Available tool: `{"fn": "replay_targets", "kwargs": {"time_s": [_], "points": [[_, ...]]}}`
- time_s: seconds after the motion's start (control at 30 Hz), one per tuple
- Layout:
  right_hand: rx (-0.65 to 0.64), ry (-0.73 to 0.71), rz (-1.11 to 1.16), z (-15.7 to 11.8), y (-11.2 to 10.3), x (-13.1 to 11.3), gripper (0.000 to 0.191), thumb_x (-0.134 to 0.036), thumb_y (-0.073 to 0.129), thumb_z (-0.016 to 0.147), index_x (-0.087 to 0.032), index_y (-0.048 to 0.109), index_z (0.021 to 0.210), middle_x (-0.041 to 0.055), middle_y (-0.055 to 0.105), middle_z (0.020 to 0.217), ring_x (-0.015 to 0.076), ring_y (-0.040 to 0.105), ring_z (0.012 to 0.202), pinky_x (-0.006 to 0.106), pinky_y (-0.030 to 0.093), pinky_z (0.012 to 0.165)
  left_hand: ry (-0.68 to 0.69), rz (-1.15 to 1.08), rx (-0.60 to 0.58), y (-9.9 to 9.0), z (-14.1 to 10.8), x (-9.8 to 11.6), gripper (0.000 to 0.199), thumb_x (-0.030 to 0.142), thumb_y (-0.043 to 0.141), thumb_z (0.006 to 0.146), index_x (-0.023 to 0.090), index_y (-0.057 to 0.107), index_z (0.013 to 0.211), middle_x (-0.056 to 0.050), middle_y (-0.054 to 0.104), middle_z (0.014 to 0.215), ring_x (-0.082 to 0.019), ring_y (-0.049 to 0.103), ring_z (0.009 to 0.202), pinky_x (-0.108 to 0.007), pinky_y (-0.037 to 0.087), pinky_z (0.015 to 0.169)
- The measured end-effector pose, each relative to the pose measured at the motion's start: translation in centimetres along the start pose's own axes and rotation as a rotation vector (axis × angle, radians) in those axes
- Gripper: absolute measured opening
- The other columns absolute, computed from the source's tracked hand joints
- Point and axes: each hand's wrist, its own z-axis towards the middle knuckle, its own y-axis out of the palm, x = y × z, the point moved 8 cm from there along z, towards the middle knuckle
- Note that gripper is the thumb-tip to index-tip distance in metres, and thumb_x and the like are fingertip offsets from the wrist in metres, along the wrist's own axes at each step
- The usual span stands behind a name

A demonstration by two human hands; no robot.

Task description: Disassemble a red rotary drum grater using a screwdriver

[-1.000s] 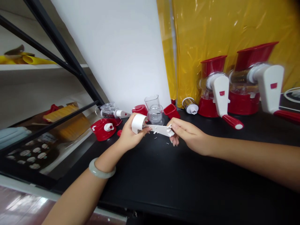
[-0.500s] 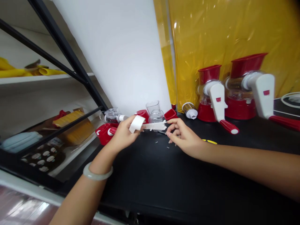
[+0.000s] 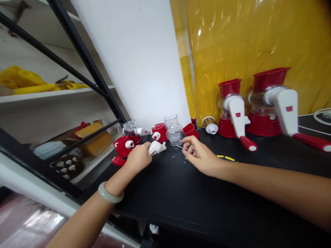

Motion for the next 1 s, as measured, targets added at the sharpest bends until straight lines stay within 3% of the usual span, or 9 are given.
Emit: {"fn": "replay_targets", "kwargs": {"time_s": [0.13, 0.27, 0.4, 0.47, 0.53, 0.6, 0.7, 0.83, 1.0], "points": [[-0.002, -0.011, 0.000, -0.1, -0.1, -0.3, 0.032, -0.023, 0.056, 0.089, -0.020, 0.044, 0.118, 0.0042, 0.057, 0.102, 0.0117, 0.057, 0.072, 0.029, 0.047, 0.063, 0.028, 0.002, -0.079, 1.0, 0.7, 0.7, 0.018, 0.033, 0.056, 0.084, 0.020, 0.066, 0.090, -0.013, 0.075, 0.091, -0.029, 0.071, 0.081, -0.031, 0.042, 0.062], [-0.007, -0.005, 0.021, -0.1, -0.1, -0.4, 0.032, -0.022, 0.057, 0.088, -0.020, 0.046, 0.118, 0.0040, 0.057, 0.101, 0.0114, 0.057, 0.071, 0.028, 0.046, 0.063, 0.029, -0.028, -0.113, 1.2, 1.1, 0.9, 0.033, 0.048, 0.055, 0.085, 0.018, 0.068, 0.082, -0.014, 0.075, 0.086, -0.028, 0.070, 0.074, -0.031, 0.041, 0.059], [-0.004, 0.001, 0.075, -0.1, 0.0, -0.2, 0.033, -0.023, 0.059, 0.086, -0.020, 0.046, 0.117, 0.0033, 0.056, 0.100, 0.0112, 0.057, 0.071, 0.028, 0.046, 0.062, 0.012, -0.127, -0.102, -0.2, 1.6, 0.6, 0.036, 0.051, 0.060, 0.081, 0.017, 0.069, 0.075, -0.012, 0.073, 0.073, -0.026, 0.069, 0.067, -0.031, 0.044, 0.057], [0.002, -0.001, 0.122, 0.1, -0.1, -0.2, 0.032, -0.026, 0.059, 0.087, -0.021, 0.046, 0.116, 0.0022, 0.055, 0.098, 0.0111, 0.058, 0.071, 0.028, 0.048, 0.062, -0.060, -0.332, -0.036, -2.3, 1.9, 0.0, 0.038, 0.053, 0.064, 0.079, 0.016, 0.070, 0.080, -0.010, 0.071, 0.069, -0.024, 0.068, 0.061, -0.030, 0.047, 0.053], [0.016, -0.018, 0.171, 0.5, -0.5, -0.5, 0.029, -0.031, 0.056, 0.090, -0.021, 0.045, 0.114, 0.0015, 0.053, 0.097, 0.0111, 0.060, 0.071, 0.027, 0.049, 0.060, -0.089, -0.703, 0.030, -4.5, 2.1, 0.1, 0.041, 0.053, 0.070, 0.077, 0.015, 0.070, 0.091, -0.010, 0.073, 0.075, -0.023, 0.069, 0.063, -0.030, 0.052, 0.052], [0.042, -0.054, 0.201, 1.1, -1.3, -1.4, 0.027, -0.035, 0.053, 0.092, -0.022, 0.044, 0.114, 0.0012, 0.053, 0.096, 0.0113, 0.062, 0.071, 0.026, 0.051, 0.058, 0.002, -1.037, 0.041, -6.3, 2.2, 1.8, 0.042, 0.050, 0.074, 0.076, 0.014, 0.069, 0.096, -0.008, 0.071, 0.072, -0.021, 0.069, 0.063, -0.031, 0.057, 0.055], [0.107, -0.129, 0.205, 1.6, -3.3, -3.6, 0.024, -0.037, 0.053, 0.094, -0.023, 0.045, 0.112, 0.0017, 0.056, 0.095, 0.0115, 0.063, 0.071, 0.026, 0.052, 0.061, 0.262, -1.392, -0.031, -7.7, 1.8, 6.1, 0.045, 0.045, 0.073, 0.079, 0.015, 0.068, 0.112, -0.001, 0.065, 0.063, -0.016, 0.064, 0.054, -0.033, 0.059, 0.057], [0.199, -0.338, 0.086, 0.7, -5.4, -7.8, 0.014, -0.028, 0.054, 0.096, -0.023, 0.052, 0.109, 0.0004, 0.059, 0.086, 0.0119, 0.062, 0.071, 0.027, 0.053, 0.066, 0.415, -1.491, 0.170, -7.1, 0.4, 9.2, 0.038, 0.044, 0.069, 0.085, 0.017, 0.065, 0.111, 0.001, 0.062, 0.063, -0.016, 0.064, 0.056, -0.033, 0.060, 0.060], [0.119, -0.550, -0.193, -1.1, -3.4, -10.2, 0.018, -0.015, 0.062, 0.090, -0.025, 0.061, 0.104, -0.0005, 0.060, 0.086, 0.0114, 0.058, 0.074, 0.023, 0.050, 0.064, 0.481, -1.416, 0.403, -4.8, -1.6, 10.0, 0.027, 0.045, 0.066, 0.088, 0.021, 0.054, 0.091, 0.001, 0.060, 0.069, -0.015, 0.061, 0.060, -0.031, 0.056, 0.061]]}}
